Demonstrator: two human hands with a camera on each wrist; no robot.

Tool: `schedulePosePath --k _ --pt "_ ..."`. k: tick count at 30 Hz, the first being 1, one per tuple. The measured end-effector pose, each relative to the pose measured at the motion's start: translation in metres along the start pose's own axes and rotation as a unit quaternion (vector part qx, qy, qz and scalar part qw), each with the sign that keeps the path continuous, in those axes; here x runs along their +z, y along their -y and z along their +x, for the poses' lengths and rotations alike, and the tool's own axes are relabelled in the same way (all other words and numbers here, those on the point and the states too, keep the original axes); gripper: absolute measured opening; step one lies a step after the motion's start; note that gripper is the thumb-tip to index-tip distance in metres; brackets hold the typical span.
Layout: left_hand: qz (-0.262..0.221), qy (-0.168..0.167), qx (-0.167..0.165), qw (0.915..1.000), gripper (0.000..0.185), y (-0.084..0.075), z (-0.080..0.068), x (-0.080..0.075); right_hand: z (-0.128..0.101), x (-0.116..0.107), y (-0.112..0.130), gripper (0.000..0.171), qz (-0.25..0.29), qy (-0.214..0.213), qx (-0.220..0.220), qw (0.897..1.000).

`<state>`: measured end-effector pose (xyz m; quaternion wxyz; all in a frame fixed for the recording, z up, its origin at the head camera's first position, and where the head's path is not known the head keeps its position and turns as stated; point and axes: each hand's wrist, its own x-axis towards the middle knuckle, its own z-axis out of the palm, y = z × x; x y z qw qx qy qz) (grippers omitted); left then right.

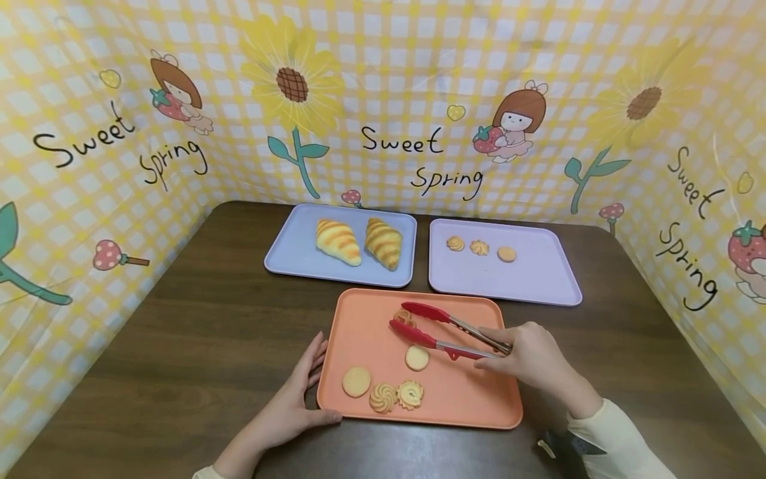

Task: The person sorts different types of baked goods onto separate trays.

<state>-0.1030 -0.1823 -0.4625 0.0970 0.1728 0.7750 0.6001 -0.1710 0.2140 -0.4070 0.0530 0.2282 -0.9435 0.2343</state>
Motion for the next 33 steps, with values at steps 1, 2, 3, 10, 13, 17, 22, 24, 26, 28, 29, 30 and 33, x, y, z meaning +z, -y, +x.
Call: schedulePosePath --k 1,2,3,10,13,17,22,24,26,28,29,30,33 --pt "0.001 0.000 0.001 1.0000 0.122 0.000 0.000 0.000 0.000 0.000 0.000 0.053 0.000 0.001 0.001 1.000" --pt "0.002 0.000 0.002 1.0000 0.122 0.000 0.000 0.000 0.000 0.000 0.000 0.053 0.000 0.002 0.002 1.000" --pt "0.003 0.000 0.003 1.0000 0.122 0.000 0.000 0.000 0.000 0.000 0.000 0.053 0.000 0.003 0.002 1.000" --pt "0.005 0.001 0.007 1.0000 0.122 0.002 0.001 -0.001 -0.002 -0.001 -0.004 0.053 -0.010 -0.018 -0.012 1.000" --pt "0.006 0.002 0.006 1.0000 0.122 0.002 0.001 -0.001 -0.003 -0.004 -0.004 0.053 -0.011 -0.026 -0.014 0.999" --pt "0.004 0.002 0.011 0.9999 0.122 0.002 0.000 -0.001 -0.003 -0.007 -0.004 0.052 -0.011 -0.030 -0.016 0.999" --pt "0.002 0.001 0.012 0.9999 0.122 0.001 0.000 -0.001 -0.002 -0.011 -0.005 0.051 -0.015 -0.036 -0.015 0.999" --pt "0.002 0.002 0.010 0.9999 0.122 0.001 0.000 0.000 -0.002 -0.015 -0.006 0.051 -0.018 -0.040 -0.014 0.999" --pt "0.003 0.002 0.009 1.0000 0.122 0.001 0.000 0.000 -0.001 -0.019 -0.007 0.051 -0.022 -0.043 -0.010 0.999" --pt "0.003 0.002 0.009 1.0000 0.122 0.001 0.000 0.000 -0.001 -0.023 -0.008 0.052 -0.027 -0.044 -0.005 0.999" --pt "0.003 0.002 0.009 1.0000 0.122 0.001 0.000 0.000 0.000 -0.024 -0.009 0.053 -0.029 -0.046 -0.002 0.999" --pt "0.002 0.002 0.009 1.0000 0.122 0.001 0.000 0.000 0.001 -0.026 -0.010 0.053 -0.031 -0.046 0.002 0.998" --pt "0.001 0.001 0.010 1.0000 0.122 0.001 0.000 0.000 0.002 -0.032 -0.013 0.055 -0.031 -0.046 0.019 0.998"
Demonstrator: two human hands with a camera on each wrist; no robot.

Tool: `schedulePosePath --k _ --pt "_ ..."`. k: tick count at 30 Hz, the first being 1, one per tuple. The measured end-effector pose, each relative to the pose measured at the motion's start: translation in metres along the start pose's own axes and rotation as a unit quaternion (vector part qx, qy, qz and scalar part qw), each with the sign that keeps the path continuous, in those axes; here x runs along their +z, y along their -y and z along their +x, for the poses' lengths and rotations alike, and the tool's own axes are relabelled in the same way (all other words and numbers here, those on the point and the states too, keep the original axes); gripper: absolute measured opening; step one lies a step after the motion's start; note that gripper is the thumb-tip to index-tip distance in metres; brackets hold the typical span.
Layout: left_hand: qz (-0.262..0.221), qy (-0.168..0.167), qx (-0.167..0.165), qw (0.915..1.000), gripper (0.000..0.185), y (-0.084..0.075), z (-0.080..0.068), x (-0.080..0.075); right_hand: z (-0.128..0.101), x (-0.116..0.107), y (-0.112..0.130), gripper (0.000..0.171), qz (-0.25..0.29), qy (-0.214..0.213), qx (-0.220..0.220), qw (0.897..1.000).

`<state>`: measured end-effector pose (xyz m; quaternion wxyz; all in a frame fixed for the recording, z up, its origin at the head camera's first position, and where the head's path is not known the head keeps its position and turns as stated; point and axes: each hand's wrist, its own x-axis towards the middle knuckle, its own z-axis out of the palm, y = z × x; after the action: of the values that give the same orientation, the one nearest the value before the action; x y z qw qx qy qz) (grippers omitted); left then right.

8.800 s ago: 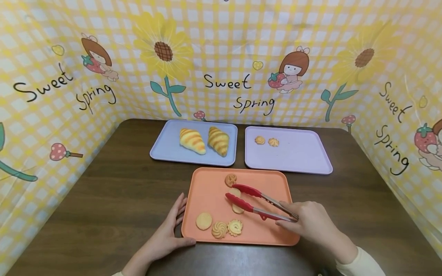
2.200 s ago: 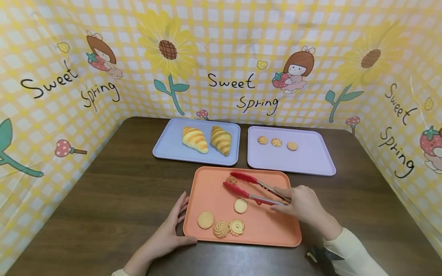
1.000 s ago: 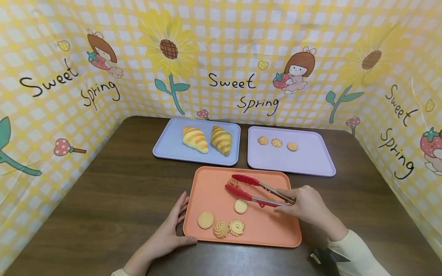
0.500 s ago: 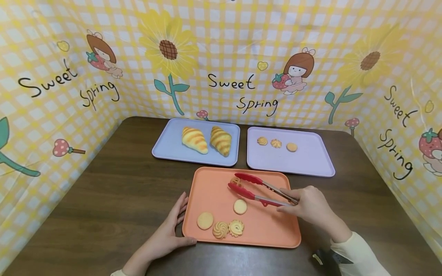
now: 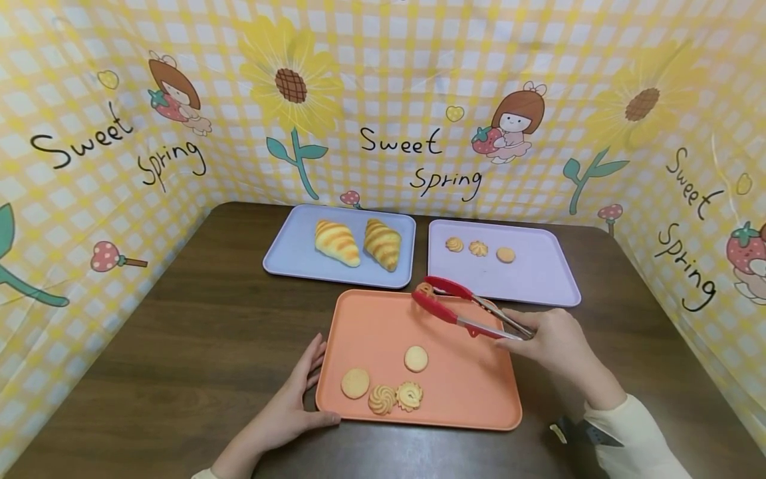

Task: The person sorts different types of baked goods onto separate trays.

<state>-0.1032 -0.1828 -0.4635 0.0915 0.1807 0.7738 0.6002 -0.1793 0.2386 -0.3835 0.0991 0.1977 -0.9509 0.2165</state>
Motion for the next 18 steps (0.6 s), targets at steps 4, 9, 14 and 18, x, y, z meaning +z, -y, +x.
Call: schedulePosePath --k 4,9,14,18 --pt "0.001 -0.001 0.001 1.0000 0.122 -0.001 0.000 0.000 0.004 -0.006 -0.006 0.056 -0.005 -0.001 0.022 1.000" --pt "0.000 0.000 0.002 1.0000 0.122 -0.001 0.000 0.000 0.010 -0.009 -0.015 0.059 -0.021 0.001 0.051 0.998" --pt "0.001 0.000 0.001 1.0000 0.122 -0.002 0.000 0.000 0.012 -0.006 -0.025 0.061 -0.030 -0.006 0.070 0.997" --pt "0.001 0.001 -0.001 1.0000 0.122 -0.002 0.000 0.000 0.014 -0.004 -0.032 0.060 -0.042 -0.012 0.072 0.996"
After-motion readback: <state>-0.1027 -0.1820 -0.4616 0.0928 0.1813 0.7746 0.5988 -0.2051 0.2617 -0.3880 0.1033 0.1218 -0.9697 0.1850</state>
